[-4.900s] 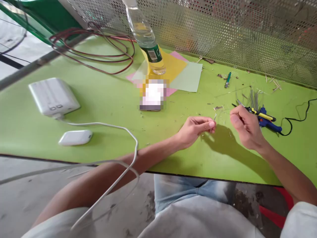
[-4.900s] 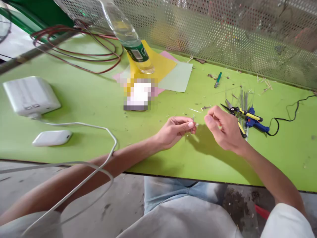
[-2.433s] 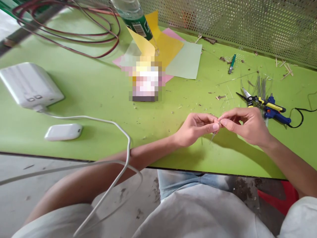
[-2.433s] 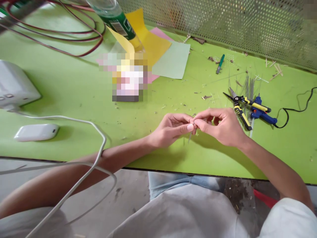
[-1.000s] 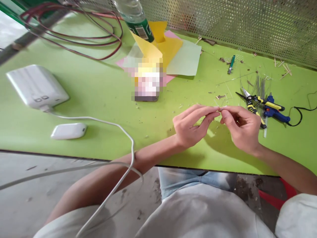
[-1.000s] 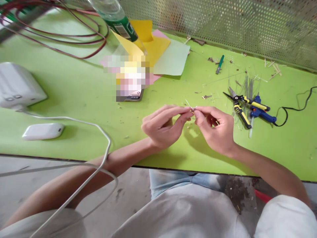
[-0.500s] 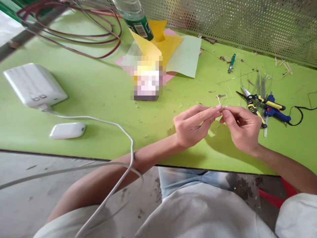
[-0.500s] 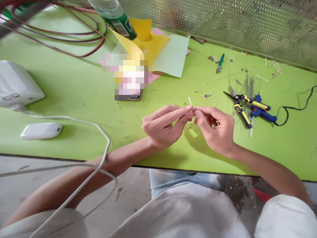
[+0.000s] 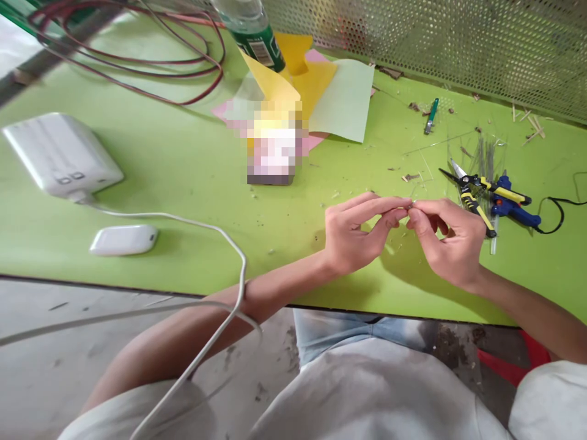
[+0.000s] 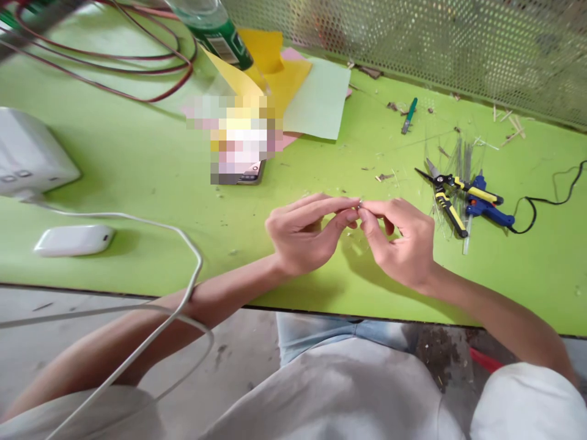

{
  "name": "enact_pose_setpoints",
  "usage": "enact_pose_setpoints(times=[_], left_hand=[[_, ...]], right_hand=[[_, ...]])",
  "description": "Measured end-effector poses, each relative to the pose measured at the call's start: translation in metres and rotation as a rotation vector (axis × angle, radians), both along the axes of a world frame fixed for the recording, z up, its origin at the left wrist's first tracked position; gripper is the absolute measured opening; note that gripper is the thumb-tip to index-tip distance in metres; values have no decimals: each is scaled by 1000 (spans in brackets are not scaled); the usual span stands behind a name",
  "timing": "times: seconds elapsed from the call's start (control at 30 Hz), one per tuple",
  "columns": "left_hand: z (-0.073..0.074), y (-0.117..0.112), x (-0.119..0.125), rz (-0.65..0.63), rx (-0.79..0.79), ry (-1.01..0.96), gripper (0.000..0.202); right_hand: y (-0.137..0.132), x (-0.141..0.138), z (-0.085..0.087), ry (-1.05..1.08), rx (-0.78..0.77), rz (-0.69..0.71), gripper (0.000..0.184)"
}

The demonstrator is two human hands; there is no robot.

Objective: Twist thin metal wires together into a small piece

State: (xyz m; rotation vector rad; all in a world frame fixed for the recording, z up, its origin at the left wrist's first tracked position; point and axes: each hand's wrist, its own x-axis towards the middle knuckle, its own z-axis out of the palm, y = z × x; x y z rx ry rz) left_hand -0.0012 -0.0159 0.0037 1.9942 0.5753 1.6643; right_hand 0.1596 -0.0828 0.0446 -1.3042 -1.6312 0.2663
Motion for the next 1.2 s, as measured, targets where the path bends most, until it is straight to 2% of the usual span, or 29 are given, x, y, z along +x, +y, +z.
enact_pose_setpoints(times=[0.1,0.23,0.37,0.47,0.73,0.83,0.97,1.07,1.2], left_hand=[[2,0,-1,-26,-44,1,21],[2,1,-1,-27,-28,-14,20],[-1,2,-1,-7,-17,9,30],[-3,3,-2,4,-4,49,40],[-9,7,-2,-29,1,76,39],[-9,7,-2,-47,14,57,37],[-7,8,-3,-30,-1,44,33],[-6,8,-3,-17,5,38,31],[-4,7,-4,-12,-11,26,30]], right_hand=[[1,3,1,-83,27,-3,15],[3,6,4,-189,67,28,18],[6,8,8,-227,106,62,20],[7,8,9,-222,83,55,20],[8,17,13,-272,20,90,17],[8,19,16,-239,-34,83,13],[5,16,16,-105,-217,87,9],[4,14,16,-3,-333,77,26],[4,15,16,12,-360,121,39]])
